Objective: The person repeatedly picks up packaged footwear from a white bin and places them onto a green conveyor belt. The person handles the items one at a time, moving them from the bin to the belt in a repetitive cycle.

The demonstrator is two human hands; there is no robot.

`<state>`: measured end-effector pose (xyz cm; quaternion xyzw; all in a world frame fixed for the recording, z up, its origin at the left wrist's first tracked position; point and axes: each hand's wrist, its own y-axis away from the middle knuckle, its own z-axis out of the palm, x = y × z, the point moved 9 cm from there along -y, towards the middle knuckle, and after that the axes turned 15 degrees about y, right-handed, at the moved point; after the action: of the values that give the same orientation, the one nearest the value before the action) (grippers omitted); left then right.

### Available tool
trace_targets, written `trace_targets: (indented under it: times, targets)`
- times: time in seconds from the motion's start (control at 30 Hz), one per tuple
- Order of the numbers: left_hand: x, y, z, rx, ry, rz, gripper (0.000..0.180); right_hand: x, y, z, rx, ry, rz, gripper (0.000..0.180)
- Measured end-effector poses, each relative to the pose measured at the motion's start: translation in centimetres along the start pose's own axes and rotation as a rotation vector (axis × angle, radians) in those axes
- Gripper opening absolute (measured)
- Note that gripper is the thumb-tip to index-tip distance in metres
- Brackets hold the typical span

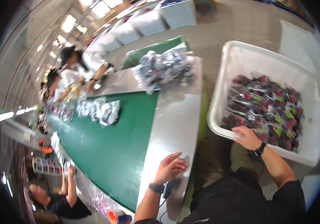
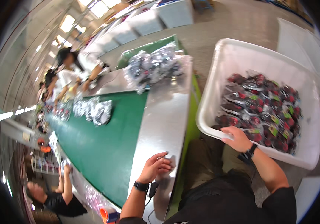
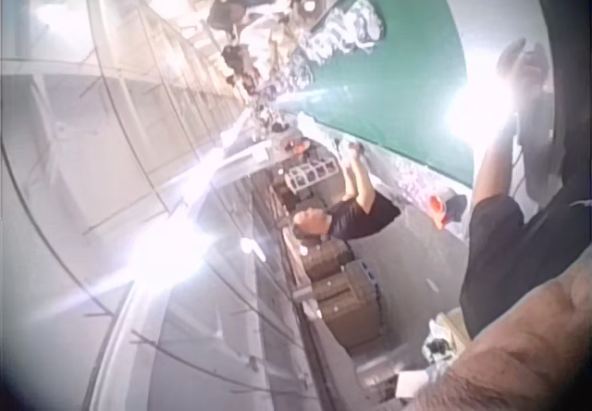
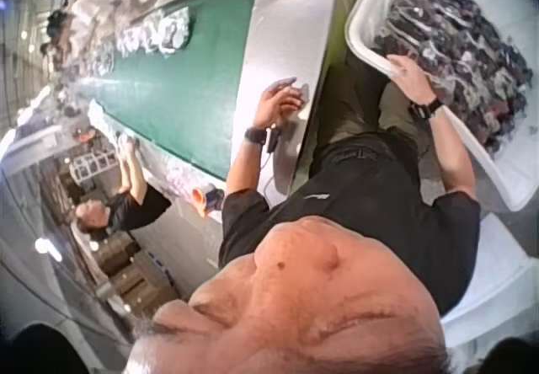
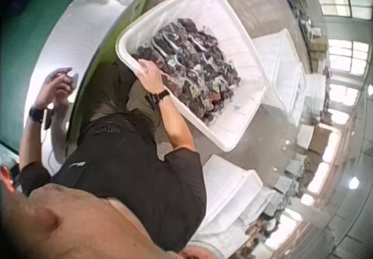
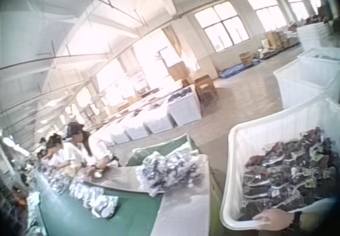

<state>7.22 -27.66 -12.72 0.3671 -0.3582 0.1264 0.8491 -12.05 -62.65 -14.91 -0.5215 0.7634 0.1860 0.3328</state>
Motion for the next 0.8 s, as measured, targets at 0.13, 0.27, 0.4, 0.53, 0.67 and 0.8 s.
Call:
trace_targets:
  times: [0.13, 0.27, 0.4, 0.53, 0.67, 0.8]
  targets:
    - [4.2, -1.1, -2.0, 0.007, -0.079, 0.044, 0.044, -0.4, -0.1, 0.7, 0.193, 0.031, 0.046, 0.035]
    - [9.2, -1.8, -5.7, 0.130, -0.168, 0.128, 0.038, 1.2, 0.1, 1.4, 0.302, 0.034, 0.201, 0.027]
    - [13.6, -3.0, -9.8, 0.248, -0.260, 0.211, 0.042, 0.3, 0.3, 1.3, 0.412, 0.145, 0.182, 0.017]
    - [17.8, -5.1, -15.3, 0.417, -0.307, 0.254, 0.045, -0.1, 0.1, 1.4, 0.431, 0.147, 0.189, 0.013]
    - [21.7, -7.7, -20.7, 0.560, -0.336, 0.305, 0.048, -0.9, 0.0, 1.1, 0.456, 0.194, 0.152, 0.011]
    - [26.4, -10.1, -25.6, 0.740, -0.465, 0.498, 0.058, -1.6, -0.1, 1.0, 0.449, 0.229, 0.163, 0.016]
